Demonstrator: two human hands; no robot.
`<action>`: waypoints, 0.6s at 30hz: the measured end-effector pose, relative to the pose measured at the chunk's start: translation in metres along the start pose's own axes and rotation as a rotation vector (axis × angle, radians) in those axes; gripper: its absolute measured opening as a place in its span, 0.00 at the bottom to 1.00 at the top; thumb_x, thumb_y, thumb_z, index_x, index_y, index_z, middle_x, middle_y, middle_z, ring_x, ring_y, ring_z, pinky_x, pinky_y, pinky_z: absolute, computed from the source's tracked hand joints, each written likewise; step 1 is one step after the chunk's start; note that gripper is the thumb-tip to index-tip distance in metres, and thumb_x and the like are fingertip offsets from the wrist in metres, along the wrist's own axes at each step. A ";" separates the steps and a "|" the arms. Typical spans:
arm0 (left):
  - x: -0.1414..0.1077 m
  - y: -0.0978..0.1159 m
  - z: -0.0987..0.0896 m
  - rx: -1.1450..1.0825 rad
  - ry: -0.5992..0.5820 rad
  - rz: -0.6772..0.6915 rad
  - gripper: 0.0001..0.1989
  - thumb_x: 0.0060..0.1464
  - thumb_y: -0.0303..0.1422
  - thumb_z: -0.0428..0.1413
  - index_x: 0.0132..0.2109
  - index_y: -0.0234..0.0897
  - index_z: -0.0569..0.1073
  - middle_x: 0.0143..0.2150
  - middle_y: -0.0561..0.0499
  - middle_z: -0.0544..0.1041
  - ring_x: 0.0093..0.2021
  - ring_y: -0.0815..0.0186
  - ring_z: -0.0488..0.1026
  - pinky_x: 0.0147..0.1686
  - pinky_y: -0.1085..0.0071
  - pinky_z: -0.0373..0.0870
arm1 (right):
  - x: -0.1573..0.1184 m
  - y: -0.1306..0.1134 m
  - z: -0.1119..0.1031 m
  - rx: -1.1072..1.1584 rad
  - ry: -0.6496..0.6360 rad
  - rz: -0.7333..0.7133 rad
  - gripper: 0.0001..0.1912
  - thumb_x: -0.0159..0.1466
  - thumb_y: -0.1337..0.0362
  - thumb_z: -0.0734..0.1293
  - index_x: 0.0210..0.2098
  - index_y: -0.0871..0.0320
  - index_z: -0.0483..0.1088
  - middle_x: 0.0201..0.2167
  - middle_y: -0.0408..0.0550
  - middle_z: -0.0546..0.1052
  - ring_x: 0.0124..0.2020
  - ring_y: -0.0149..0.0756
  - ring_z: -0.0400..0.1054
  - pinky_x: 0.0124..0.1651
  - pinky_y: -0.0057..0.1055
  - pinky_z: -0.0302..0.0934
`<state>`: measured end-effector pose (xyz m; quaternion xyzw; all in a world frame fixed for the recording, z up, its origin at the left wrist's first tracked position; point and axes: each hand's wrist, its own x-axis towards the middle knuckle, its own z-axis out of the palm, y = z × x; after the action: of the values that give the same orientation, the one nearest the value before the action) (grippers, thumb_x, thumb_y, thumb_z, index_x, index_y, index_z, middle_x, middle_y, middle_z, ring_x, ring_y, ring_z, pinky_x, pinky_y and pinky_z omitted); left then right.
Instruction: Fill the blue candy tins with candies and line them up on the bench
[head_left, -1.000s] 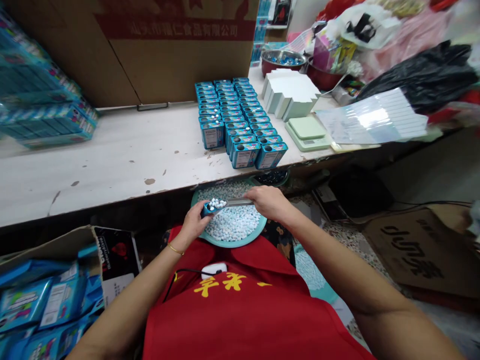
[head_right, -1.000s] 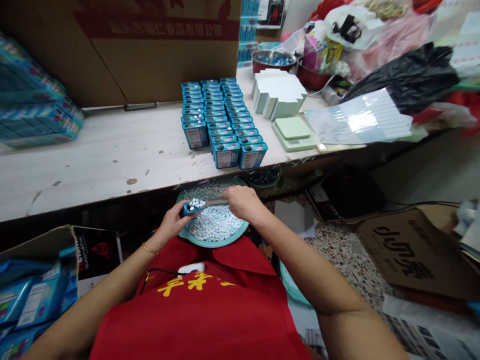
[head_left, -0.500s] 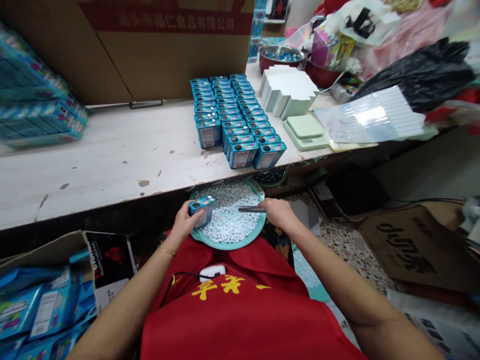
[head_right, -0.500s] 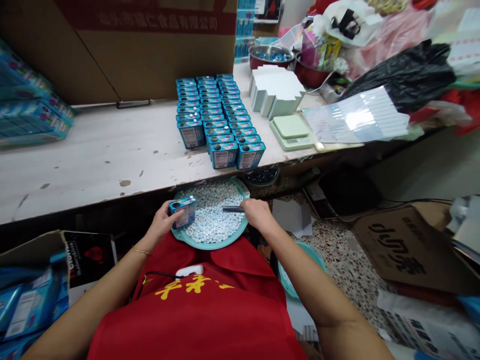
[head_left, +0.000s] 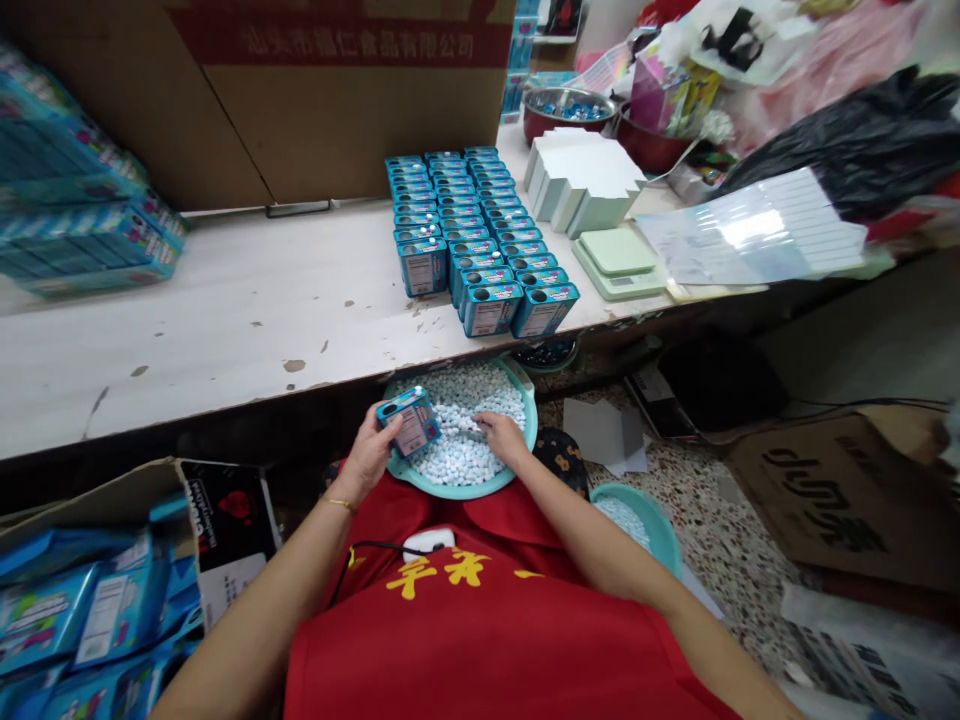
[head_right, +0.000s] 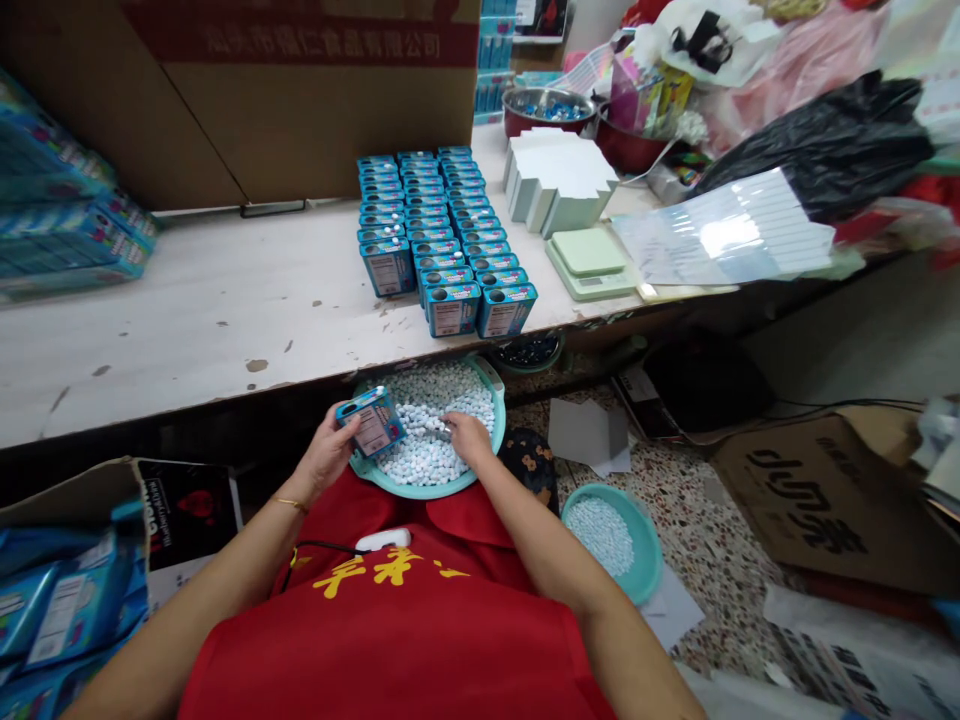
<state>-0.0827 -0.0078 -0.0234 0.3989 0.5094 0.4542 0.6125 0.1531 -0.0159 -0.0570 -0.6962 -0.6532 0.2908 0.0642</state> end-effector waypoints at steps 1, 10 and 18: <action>-0.002 0.003 -0.007 0.069 0.025 0.071 0.20 0.45 0.39 0.57 0.46 0.39 0.63 0.41 0.52 0.71 0.41 0.67 0.70 0.44 0.68 0.67 | -0.002 0.005 -0.007 0.037 0.014 -0.015 0.16 0.62 0.67 0.56 0.47 0.54 0.70 0.46 0.43 0.74 0.47 0.32 0.66 0.47 0.27 0.58; -0.005 0.005 0.000 0.643 -0.039 0.342 0.19 0.46 0.38 0.55 0.46 0.37 0.66 0.40 0.49 0.71 0.41 0.64 0.69 0.44 0.67 0.64 | -0.028 -0.018 -0.094 0.100 0.037 -0.276 0.15 0.59 0.69 0.58 0.42 0.54 0.73 0.41 0.44 0.77 0.44 0.33 0.68 0.45 0.27 0.59; -0.006 0.001 0.016 0.746 -0.094 0.410 0.18 0.47 0.34 0.54 0.48 0.38 0.66 0.45 0.48 0.72 0.46 0.62 0.68 0.48 0.66 0.63 | -0.047 -0.086 -0.138 -0.474 -0.120 -0.290 0.18 0.57 0.70 0.57 0.40 0.50 0.73 0.40 0.49 0.76 0.44 0.41 0.68 0.40 0.31 0.60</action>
<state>-0.0675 -0.0139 -0.0178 0.7063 0.5206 0.3325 0.3457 0.1467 -0.0085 0.1114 -0.5726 -0.7985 0.1581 -0.0982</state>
